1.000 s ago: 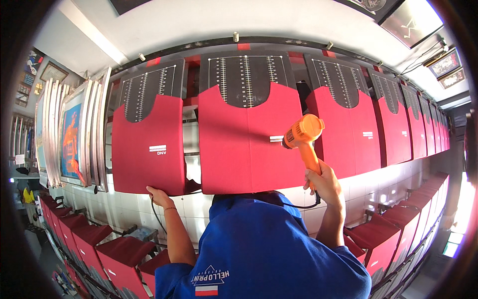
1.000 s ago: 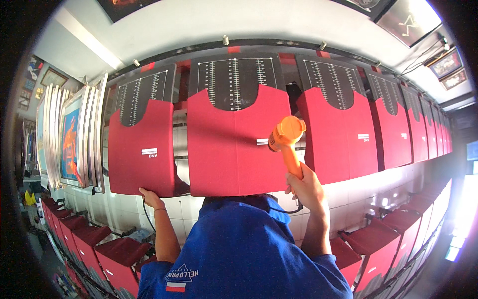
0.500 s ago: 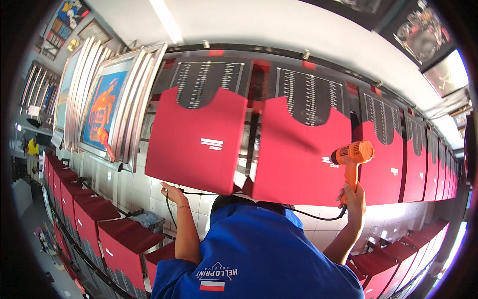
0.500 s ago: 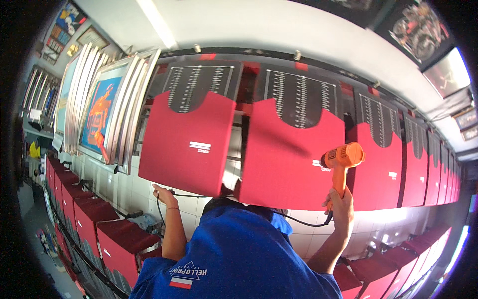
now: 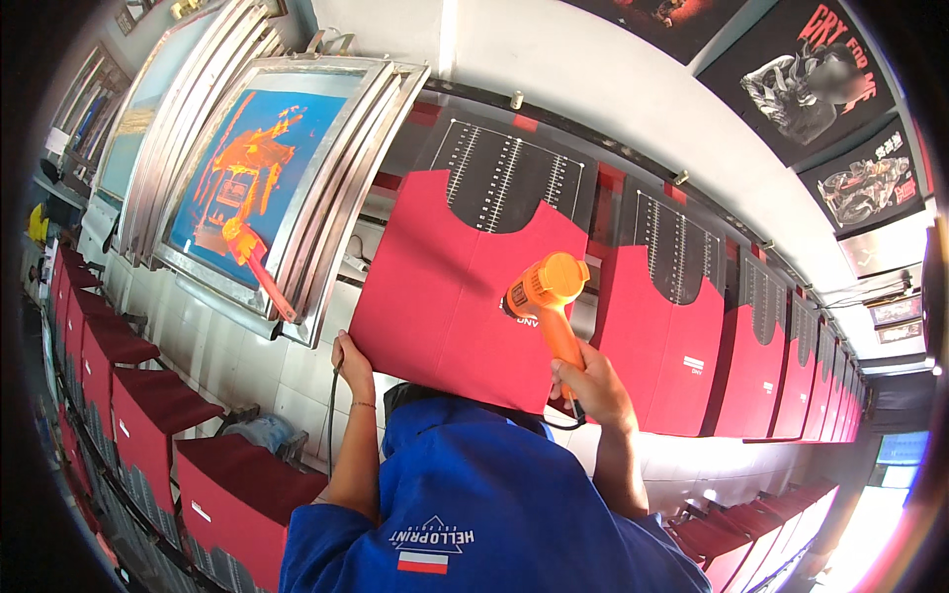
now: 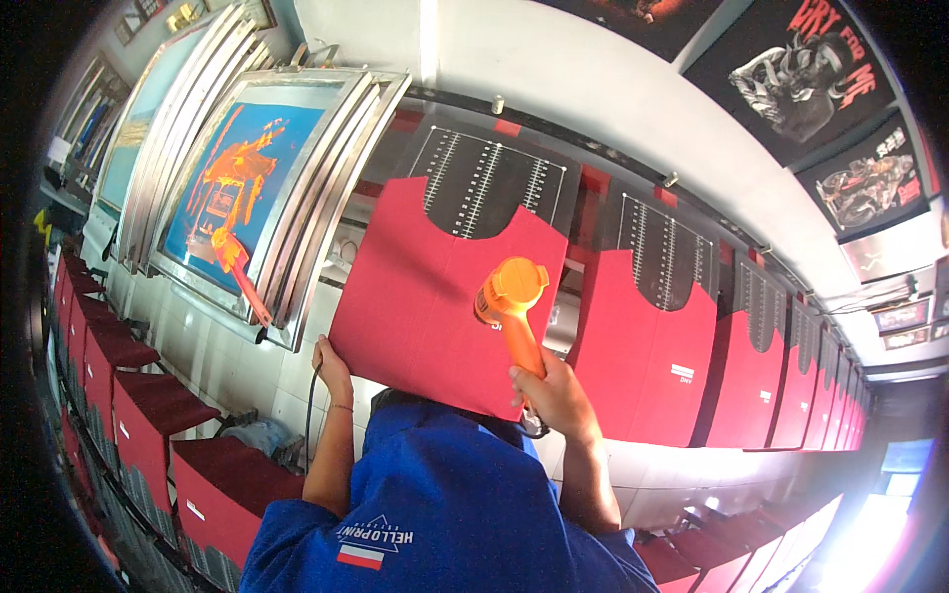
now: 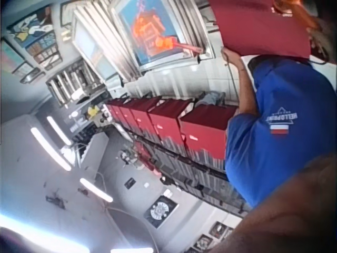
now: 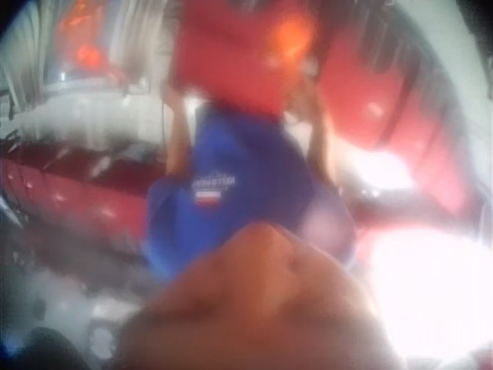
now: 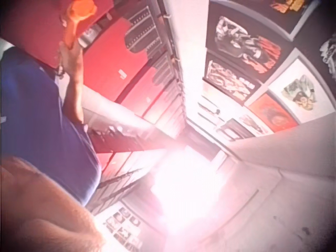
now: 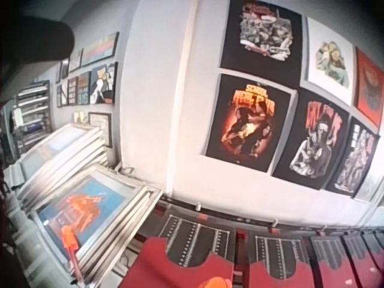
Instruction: The person uses a heat gun to dry the ink on screen-printed red shirts arranged on a rack, then picks up and inspects one of the shirts.
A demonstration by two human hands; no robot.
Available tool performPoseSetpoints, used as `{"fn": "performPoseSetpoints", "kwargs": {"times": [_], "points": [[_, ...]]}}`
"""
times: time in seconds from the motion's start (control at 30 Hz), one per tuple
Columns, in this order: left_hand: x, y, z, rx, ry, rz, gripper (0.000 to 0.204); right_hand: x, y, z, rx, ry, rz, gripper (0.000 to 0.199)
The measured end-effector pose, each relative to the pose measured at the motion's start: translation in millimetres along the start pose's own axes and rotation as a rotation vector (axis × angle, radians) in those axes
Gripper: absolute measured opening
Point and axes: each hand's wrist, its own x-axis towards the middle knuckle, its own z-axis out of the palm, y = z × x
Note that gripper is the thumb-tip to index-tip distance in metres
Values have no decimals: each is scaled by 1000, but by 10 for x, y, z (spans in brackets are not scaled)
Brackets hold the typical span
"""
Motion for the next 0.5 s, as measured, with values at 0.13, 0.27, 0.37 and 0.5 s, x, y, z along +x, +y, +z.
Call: {"fn": "performPoseSetpoints", "kwargs": {"times": [0.13, 0.27, 0.37, 0.5], "points": [[14, 90, -57, 76, -87, 45, 42, 11, -186, 93, -53, 35, 69, 29], [61, 79, -124, 221, -114, 141, 41, 91, -211, 132, -59, 52, 65, 29], [47, 303, -218, 386, -258, 161, 40, 97, -202, 174, -59, 73, 62, 27], [150, 256, -313, 444, -375, 231, 40, 119, -314, 202, -56, 74, 108, 26]]}}
